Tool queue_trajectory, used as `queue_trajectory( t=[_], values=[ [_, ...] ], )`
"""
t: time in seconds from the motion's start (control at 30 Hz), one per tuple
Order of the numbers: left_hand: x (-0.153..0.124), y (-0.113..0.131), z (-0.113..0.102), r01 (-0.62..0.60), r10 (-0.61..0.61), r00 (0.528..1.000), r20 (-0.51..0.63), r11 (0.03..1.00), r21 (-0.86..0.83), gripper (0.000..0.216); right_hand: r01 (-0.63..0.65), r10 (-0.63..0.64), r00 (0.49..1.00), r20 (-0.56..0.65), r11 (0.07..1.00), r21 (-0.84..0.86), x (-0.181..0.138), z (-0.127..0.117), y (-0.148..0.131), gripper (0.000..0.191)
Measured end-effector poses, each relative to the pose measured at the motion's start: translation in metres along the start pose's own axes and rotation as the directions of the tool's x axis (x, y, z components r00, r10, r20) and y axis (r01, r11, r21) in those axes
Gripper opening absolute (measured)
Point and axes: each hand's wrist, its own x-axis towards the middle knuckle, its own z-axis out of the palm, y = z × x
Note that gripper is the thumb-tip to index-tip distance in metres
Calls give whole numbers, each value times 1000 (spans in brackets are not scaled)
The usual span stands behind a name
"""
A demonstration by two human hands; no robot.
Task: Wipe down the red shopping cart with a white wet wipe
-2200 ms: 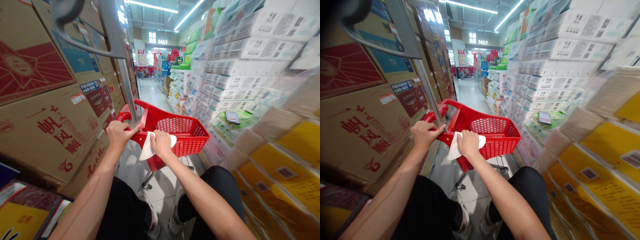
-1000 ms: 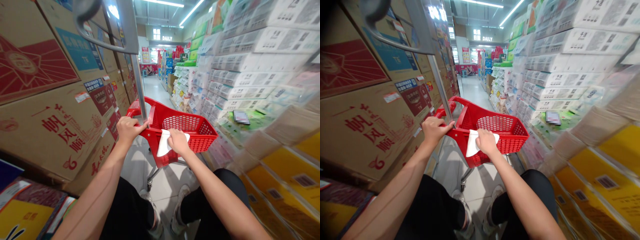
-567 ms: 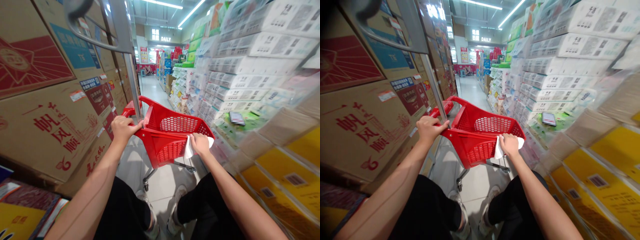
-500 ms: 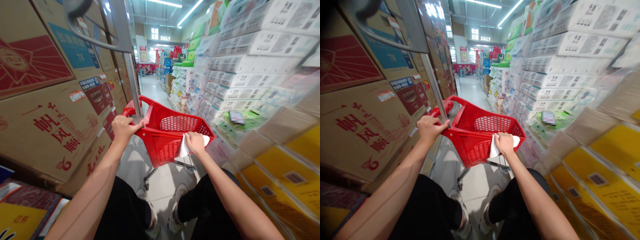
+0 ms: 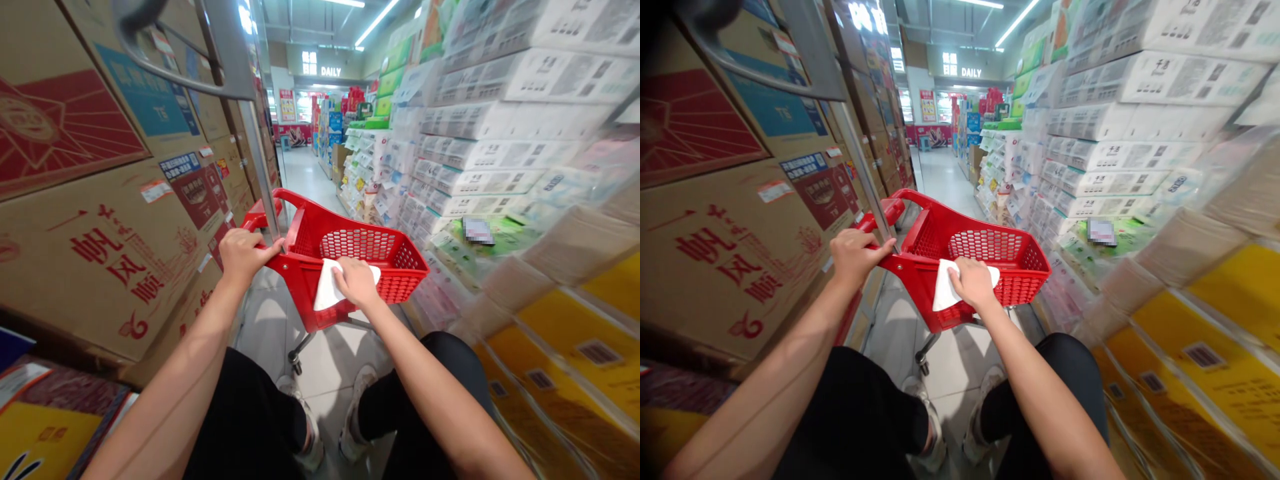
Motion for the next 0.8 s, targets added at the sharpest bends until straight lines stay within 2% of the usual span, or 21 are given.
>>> queue_trajectory(
  t=[0.2,0.27,0.33,0.4,0.47,0.67,0.73,0.8],
  values=[
    [3,-15,0,-8,8,1000,13,1000,-24,47,-136,140,990,11,972,-192,-51,-13,111,39],
    [4,-16,1,-7,7,1000,1,1000,-21,48,-194,196,981,-12,959,-208,-61,-18,133,41],
    [4,-16,2,0,0,1000,-13,1000,-19,48,-258,253,966,-52,940,-222,-65,-21,141,43],
    [4,-15,3,11,-11,1000,-19,1000,-19,47,-311,298,950,-87,922,-233,-61,-19,132,45],
    [4,-15,5,23,-23,1000,-19,1000,-16,45,-322,308,946,-97,921,-221,-50,-14,108,46],
    [3,-15,4,59,-59,998,-10,998,-8,45,-209,203,975,-84,975,-69,-3,7,-3,42],
    [3,-15,0,68,-68,998,12,998,-16,45,-187,183,978,-96,982,-26,7,11,-29,43],
    [4,-17,-5,69,-67,997,47,997,-26,45,-145,144,986,-85,989,-10,11,11,-39,43]
  ],
)
